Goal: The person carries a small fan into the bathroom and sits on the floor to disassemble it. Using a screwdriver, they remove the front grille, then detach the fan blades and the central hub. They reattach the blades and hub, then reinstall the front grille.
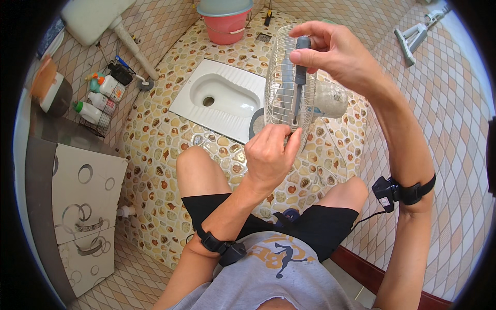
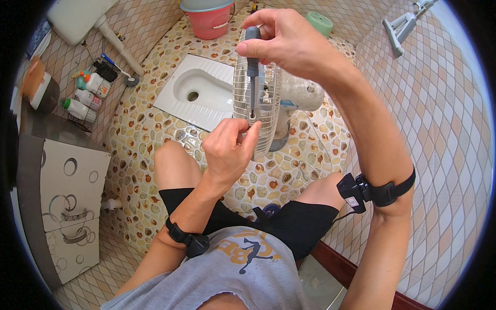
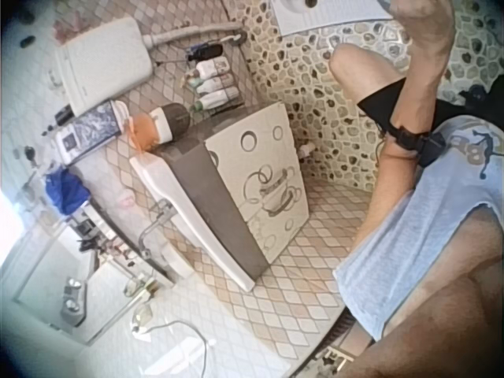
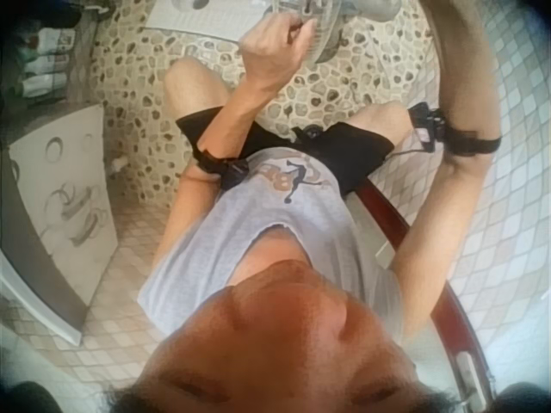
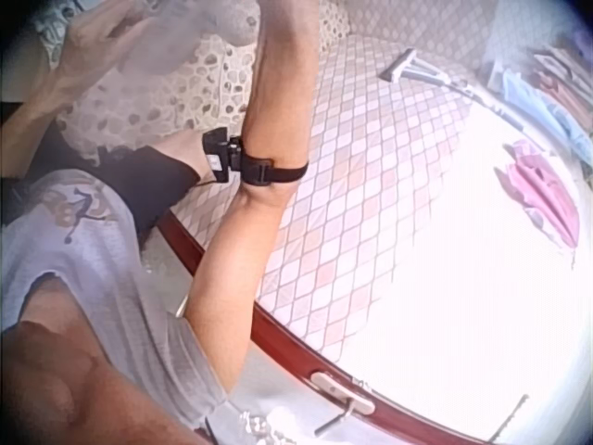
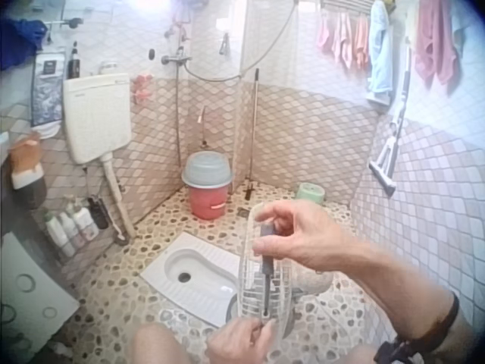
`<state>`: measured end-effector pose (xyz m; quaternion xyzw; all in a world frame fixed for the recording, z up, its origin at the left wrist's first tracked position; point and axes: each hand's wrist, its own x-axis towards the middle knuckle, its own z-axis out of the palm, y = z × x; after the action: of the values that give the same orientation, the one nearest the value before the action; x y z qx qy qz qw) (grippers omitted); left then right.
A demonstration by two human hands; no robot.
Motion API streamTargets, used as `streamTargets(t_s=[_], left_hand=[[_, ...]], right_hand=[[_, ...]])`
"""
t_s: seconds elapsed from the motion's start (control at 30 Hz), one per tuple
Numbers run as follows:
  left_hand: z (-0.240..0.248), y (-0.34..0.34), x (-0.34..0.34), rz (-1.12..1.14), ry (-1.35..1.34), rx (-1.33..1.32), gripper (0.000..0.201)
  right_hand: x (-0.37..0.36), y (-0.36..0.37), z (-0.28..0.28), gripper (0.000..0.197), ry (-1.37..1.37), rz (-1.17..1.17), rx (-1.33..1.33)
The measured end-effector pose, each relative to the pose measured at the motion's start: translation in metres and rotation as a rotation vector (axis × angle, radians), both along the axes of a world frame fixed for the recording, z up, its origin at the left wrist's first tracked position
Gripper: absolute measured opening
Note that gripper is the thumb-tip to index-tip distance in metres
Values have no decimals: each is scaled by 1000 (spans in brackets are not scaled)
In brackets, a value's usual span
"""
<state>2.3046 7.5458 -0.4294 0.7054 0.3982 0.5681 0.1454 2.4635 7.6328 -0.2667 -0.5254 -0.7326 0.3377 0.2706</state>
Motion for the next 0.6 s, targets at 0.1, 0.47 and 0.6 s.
streamTargets(t_s=[0.1, 0.47, 0.6], left_hand=[[1, 0, 1, -3, -14, -3, 18], [0, 1, -1, -2, -29, -4, 18], [0, -1, -2, -10, -37, -55, 18]], right_hand=[[1, 1, -1, 40, 317, 0, -141], [6, 4, -7, 38, 292, 46, 2], [11, 8, -9, 40, 6, 38, 108]])
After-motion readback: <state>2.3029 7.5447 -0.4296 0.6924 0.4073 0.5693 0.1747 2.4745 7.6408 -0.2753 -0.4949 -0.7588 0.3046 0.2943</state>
